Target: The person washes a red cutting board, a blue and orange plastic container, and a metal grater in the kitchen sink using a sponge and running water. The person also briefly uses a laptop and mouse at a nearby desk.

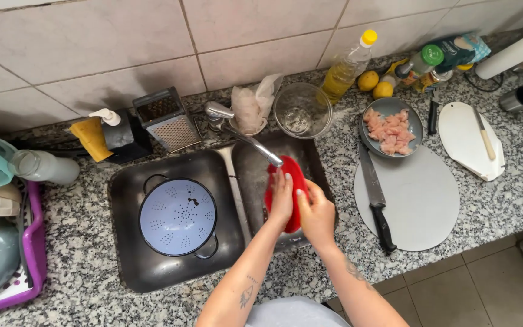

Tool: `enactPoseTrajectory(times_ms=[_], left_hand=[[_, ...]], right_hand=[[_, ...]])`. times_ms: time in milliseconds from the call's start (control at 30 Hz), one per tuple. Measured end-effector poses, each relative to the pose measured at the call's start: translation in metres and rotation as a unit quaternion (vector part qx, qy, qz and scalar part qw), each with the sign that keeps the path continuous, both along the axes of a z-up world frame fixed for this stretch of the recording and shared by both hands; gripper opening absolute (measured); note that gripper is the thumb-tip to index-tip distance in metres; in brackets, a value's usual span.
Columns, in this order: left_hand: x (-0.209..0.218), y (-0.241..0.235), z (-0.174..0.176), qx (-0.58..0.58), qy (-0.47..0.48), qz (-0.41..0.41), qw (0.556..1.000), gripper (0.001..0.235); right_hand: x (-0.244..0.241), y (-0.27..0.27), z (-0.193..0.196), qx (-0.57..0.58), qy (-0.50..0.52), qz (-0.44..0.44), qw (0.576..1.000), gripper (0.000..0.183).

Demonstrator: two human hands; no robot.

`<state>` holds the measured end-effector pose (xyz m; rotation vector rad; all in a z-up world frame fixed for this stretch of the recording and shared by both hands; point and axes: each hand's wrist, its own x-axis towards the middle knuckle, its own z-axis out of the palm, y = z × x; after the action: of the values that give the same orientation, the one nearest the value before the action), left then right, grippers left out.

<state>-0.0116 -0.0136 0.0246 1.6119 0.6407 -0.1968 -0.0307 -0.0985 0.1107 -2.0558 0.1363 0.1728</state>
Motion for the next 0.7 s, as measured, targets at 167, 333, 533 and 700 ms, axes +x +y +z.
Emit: enactPoseTrajectory(times_ms=[167, 333, 533, 700], left_hand=[[-0.02, 0.018, -0.043, -0.25, -0.03, 0.132, 0.959, 0.058], [-0.042, 0.052, -0.047, -0.395, -0.046, 0.218, 0.891, 0.048], [-0.071, 0.062, 0.018, -0.383, -0.007, 0.192, 0.904, 0.042], [-0.07, 0.077, 0.017, -0.357, -0.021, 0.228, 0.906, 0.045]], right_hand=[[-0.014, 0.025, -0.008, -0.117, 0.003, 0.214, 0.97, 0.046], [-0.001, 0.04, -0.041, -0.032, -0.021, 0.336, 0.941, 0.05], [0.108, 0.03, -0.149, -0.208, 0.078, 0.18, 0.958, 0.058], [0.081, 0.06, -0.141, -0.301, 0.014, 0.183, 0.936, 0.063]])
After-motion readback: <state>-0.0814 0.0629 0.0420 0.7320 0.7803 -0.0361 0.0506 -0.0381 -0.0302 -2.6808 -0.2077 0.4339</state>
